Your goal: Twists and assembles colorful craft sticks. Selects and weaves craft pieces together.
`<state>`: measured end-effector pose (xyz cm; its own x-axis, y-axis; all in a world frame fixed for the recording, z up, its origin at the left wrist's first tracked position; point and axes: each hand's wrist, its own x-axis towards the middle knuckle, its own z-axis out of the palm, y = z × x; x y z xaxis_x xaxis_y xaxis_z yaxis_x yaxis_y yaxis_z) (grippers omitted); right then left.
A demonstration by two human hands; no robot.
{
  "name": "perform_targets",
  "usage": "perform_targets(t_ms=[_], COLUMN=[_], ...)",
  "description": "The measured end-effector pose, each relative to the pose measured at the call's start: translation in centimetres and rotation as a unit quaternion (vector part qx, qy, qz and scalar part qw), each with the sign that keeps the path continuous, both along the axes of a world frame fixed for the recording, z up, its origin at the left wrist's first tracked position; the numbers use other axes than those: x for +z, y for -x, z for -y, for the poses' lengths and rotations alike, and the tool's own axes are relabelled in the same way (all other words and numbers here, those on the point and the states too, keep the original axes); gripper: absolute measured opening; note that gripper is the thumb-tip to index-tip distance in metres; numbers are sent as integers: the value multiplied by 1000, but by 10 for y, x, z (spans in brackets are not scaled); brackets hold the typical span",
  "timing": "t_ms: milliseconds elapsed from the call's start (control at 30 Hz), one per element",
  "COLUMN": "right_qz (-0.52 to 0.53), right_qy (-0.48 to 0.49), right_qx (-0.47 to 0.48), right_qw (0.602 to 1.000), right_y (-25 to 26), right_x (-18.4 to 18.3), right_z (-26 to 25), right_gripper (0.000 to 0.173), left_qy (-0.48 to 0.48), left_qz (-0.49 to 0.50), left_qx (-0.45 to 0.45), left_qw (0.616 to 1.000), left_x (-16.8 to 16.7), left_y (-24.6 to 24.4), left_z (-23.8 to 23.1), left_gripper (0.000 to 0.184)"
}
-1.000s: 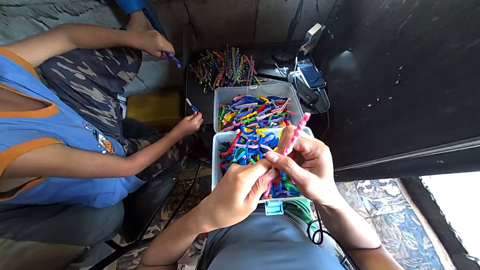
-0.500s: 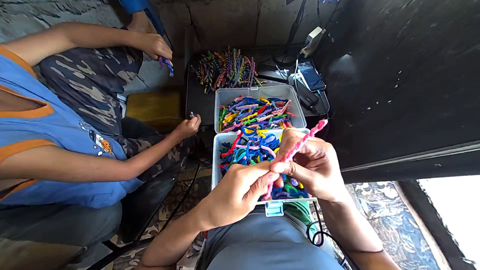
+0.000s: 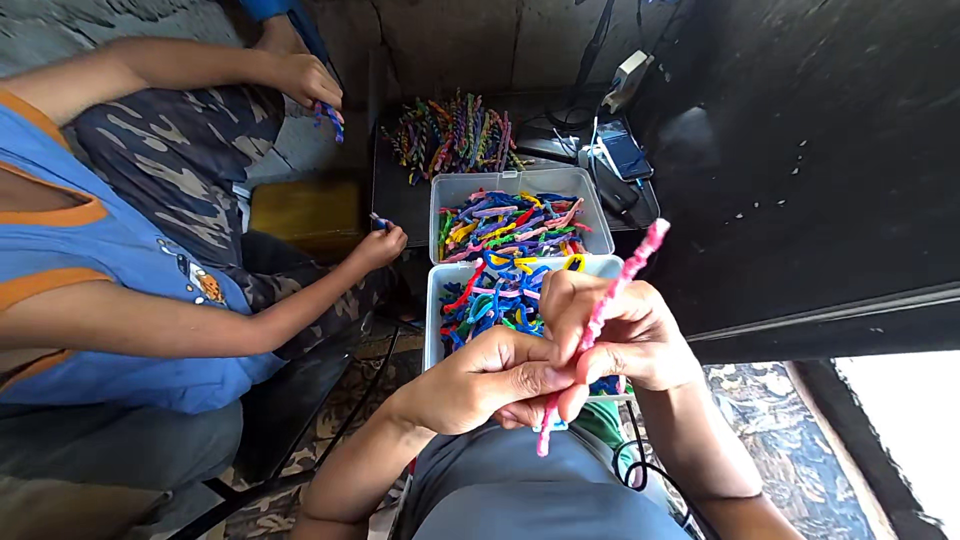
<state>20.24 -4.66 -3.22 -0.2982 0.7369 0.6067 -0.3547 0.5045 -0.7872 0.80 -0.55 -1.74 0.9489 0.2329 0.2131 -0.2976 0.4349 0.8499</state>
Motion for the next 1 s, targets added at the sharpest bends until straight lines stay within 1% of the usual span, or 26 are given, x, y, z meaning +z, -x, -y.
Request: perform_targets(t_ms=[67,100,133,167,200,233,267,300,333,367,400,433,467,500,533,567,633,667,733,800,833,867,933,967,1000], right_qz=[-6,-5,-2,1,6,16,25,29,32,33,35,36,40,43,40,34,21,19,32,41,50,63,92,101,104], right_qy=[-13,-9,-1,7,15,23,28,36,46,54,59,59,55,47,37,24,0,-4,-3,1,1,0,-5,-7,-4], right_qx=[-44,-77,-113,-147,-182,-219,-246,-259,-254,-235,-205,-164,-115,-71,-38,-20,-34,-59,-118,-165,-192,-225,-299,-327,-339], right_qw=[999,997,994,989,983,975,968,965,966,970,976,984,991,995,998,999,999,998,992,985,980,972,950,940,935], right_y=[1,2,3,4,7,9,11,12,12,10,7,3,-2,-6,-8,-9,-7,-6,-5,-2,-1,1,7,10,11], right_x=[0,0,-1,-1,-2,-1,-1,-1,-1,-1,-1,-1,-2,-2,-3,-3,-2,-2,-2,-3,-4,-4,-5,-6,-6], right_z=[2,5,7,9,11,13,14,14,13,12,11,9,7,5,4,2,1,2,5,8,10,12,15,16,16], right_gripper=[6,7,9,10,12,14,16,18,20,20,17,12,11,17,21,19,9,6,8,11,12,14,18,20,21], left_qy=[-12,-48,-109,-178,-255,-335,-411,-467,-489,-477,-438,-383,-322,-256,-190,-132,-75,-75,-126,-231,-291,-356,-483,-526,-545], left_qz=[0,-5,-14,-23,-35,-51,-70,-87,-94,-91,-81,-71,-62,-53,-42,-29,-18,-19,-35,-54,-63,-76,-116,-133,-141], left_qx=[4,29,68,113,167,232,298,345,365,361,340,305,260,212,163,117,67,66,112,188,230,275,358,385,397], left_qw=[1000,998,992,977,952,912,859,810,787,796,828,869,908,942,967,984,995,995,985,953,927,890,790,747,725], left_x=[-1,-1,-1,-1,-2,-3,-6,-9,-10,-11,-11,-9,-8,-6,-5,-5,-4,-3,-3,-4,-5,-6,-10,-11,-12], left_y=[-1,-1,-1,-1,-1,-2,-4,-6,-7,-8,-7,-5,-3,-2,-1,0,0,-1,-1,-3,-4,-5,-7,-9,-10], left_z=[0,1,2,4,6,9,13,17,20,20,18,15,13,11,9,7,5,5,7,11,13,15,19,20,20], left_gripper=[23,24,25,27,28,29,30,31,32,32,31,31,30,28,26,25,25,25,25,27,27,28,31,31,32])
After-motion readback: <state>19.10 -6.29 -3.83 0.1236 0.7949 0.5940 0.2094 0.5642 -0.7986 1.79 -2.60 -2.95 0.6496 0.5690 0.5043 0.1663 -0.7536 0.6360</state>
